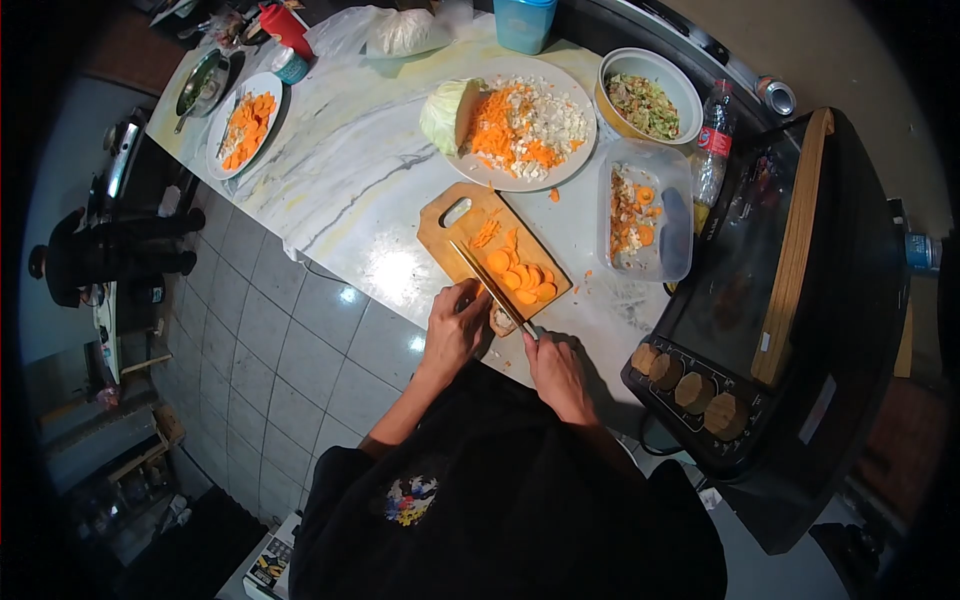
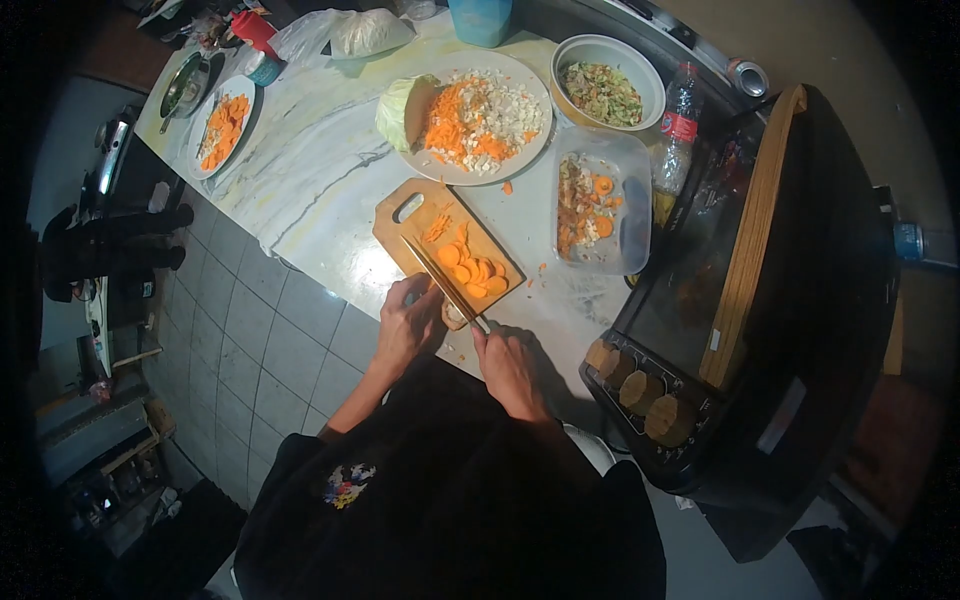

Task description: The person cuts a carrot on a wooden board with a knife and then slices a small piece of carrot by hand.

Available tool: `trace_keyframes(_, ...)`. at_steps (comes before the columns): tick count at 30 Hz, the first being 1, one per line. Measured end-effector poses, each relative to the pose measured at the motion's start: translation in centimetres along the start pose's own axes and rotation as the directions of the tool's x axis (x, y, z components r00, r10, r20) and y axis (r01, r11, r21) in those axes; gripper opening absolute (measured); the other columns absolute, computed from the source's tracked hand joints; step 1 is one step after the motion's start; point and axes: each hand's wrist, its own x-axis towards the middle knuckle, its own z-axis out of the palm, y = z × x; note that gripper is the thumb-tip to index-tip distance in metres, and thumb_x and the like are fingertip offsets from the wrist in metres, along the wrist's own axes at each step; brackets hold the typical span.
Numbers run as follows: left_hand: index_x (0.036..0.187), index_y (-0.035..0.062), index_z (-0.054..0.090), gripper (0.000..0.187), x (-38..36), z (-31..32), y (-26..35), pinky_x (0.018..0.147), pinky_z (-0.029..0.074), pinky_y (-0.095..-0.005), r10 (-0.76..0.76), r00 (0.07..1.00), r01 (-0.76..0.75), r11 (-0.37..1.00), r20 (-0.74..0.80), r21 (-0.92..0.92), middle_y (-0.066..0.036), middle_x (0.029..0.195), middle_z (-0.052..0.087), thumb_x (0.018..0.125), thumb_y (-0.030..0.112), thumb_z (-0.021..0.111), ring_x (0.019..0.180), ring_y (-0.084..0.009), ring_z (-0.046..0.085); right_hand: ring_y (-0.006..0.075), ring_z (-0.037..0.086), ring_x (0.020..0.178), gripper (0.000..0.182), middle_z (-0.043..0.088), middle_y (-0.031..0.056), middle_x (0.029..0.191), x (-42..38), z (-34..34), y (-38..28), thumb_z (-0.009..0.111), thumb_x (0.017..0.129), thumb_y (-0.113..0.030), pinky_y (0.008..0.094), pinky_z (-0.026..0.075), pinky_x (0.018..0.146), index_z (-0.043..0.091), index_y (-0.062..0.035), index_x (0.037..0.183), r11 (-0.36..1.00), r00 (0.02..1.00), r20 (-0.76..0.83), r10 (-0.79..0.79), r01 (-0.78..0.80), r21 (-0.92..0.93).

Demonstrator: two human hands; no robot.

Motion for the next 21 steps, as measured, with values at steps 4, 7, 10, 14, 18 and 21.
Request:
trace_keyframes(4,0.098,0.0019,0.065,0.029,0.3,-0.1,0.1,0.072,0.046,-0.0364,0.010,1.000,-0.010,1.000,0.000,-0.012,-0.013,0.100,0.056,0.069,-0.001,0.066,0.083,-0.0283,0.055,0.0437,0.058,0.067,0.050,0.058,0.0272,0.068,0.5,-0.2,-0.3,0.042,0.094,-0.037,0.0503,0.046,0.062,0.059,0.0021,0.068,1.000,0.999,-0.031,-0.004,0.004,-0.021)
trace_keyframes(7,0.098,0.0021,0.065,0.030,0.0,0.0,0.0,0.073,0.046,-0.0366,0.008,1.000,-0.008,1.000,0.008,-0.009,-0.013,0.101,0.056,0.069,-0.002,0.066,0.084,-0.0284,0.055,0.0432,0.058,0.064,0.050,0.058,0.0260,0.065,0.8,0.1,-0.6,0.042,0.093,-0.037,0.0494,0.047,0.059,0.059,0.0021,0.067,0.998,0.998,-0.051,-0.023,0.020,-0.057)
trace_keyframes(10,0.099,0.0020,0.065,0.030,0.1,-0.1,-0.1,0.073,0.046,-0.0369,-0.004,1.000,0.004,1.000,0.001,-0.004,-0.013,0.102,0.056,0.069,-0.002,0.066,0.084,-0.0285,0.055,0.0429,0.059,0.063,0.050,0.058,0.0248,0.063,1.0,0.1,-1.2,0.042,0.093,-0.037,0.0484,0.047,0.057,0.059,0.0014,0.066,0.997,0.996,-0.086,-0.039,0.032,-0.076)
trace_keyframes(14,0.099,0.0020,0.065,0.029,-0.2,-0.1,0.0,0.074,0.046,-0.0368,-0.028,1.000,0.028,0.999,0.003,-0.029,-0.013,0.102,0.056,0.070,-0.002,0.065,0.084,-0.0284,0.055,0.0424,0.059,0.062,0.049,0.058,0.0252,0.064,0.6,0.2,-1.2,0.042,0.094,-0.037,0.0482,0.047,0.057,0.059,0.0007,0.068,0.993,0.995,-0.087,-0.052,0.043,-0.106)
trace_keyframes(18,0.098,0.0021,0.066,0.028,-0.4,0.2,-0.1,0.074,0.047,-0.0366,-0.053,0.998,0.051,0.997,-0.030,-0.056,-0.013,0.102,0.057,0.070,-0.002,0.065,0.085,-0.0279,0.056,0.0416,0.060,0.064,0.047,0.059,0.0252,0.065,0.1,0.1,-1.2,0.042,0.094,-0.038,0.0485,0.048,0.058,0.059,0.0005,0.073,0.988,0.995,-0.101,0.008,-0.023,-0.154)
trace_keyframes(21,0.097,0.0032,0.066,0.027,-0.3,0.3,0.0,0.075,0.047,-0.0357,-0.072,0.997,0.070,0.996,-0.031,-0.061,-0.011,0.102,0.058,0.070,-0.002,0.066,0.086,-0.0266,0.056,0.0448,0.058,0.069,0.046,0.059,0.0268,0.069,0.2,0.4,-0.2,0.040,0.095,-0.035,0.0506,0.045,0.061,0.058,0.0035,0.076,0.998,0.998,-0.060,0.035,-0.038,-0.053)
